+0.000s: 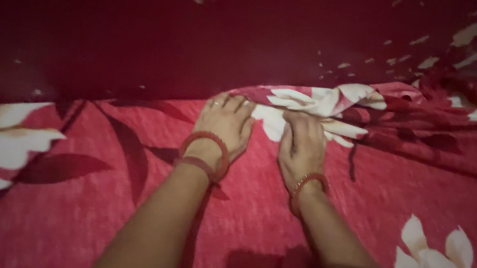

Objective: The person spreads a red floral bedsheet over a mattress, smooths the surface, and tucks the edges under the mattress along the sides and corners. The person adjusts the sheet repeatedly to remove wrinkles and secure the fit.

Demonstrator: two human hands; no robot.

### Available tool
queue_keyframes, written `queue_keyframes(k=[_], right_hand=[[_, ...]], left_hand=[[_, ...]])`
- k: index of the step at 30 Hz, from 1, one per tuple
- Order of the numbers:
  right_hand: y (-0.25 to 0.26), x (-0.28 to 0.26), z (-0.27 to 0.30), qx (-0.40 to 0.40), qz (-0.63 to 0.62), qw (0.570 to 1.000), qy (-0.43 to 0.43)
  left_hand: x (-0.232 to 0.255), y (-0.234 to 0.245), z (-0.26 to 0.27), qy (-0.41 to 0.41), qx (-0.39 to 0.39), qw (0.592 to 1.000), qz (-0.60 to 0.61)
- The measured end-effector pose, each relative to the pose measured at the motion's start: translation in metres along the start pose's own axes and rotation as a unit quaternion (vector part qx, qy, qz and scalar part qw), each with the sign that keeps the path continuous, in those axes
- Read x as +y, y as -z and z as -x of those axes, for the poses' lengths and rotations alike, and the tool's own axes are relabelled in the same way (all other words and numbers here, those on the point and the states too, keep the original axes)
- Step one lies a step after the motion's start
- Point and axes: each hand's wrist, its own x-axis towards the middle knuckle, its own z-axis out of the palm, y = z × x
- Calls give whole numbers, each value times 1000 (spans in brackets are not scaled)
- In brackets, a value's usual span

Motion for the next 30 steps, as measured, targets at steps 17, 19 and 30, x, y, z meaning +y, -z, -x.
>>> queue_keyframes(k=[17,19,30], right_hand=[[17,92,-103,-266,66,912,-307],[6,93,-99,-142,22,949,-280],[-8,144,-92,47,43,989,-133]], left_hand=[[23,-16,-26,-80,16,990,-118],[25,-12,-22,-91,4,991,-97],[19,-19,-32,-60,-33,994,-87]])
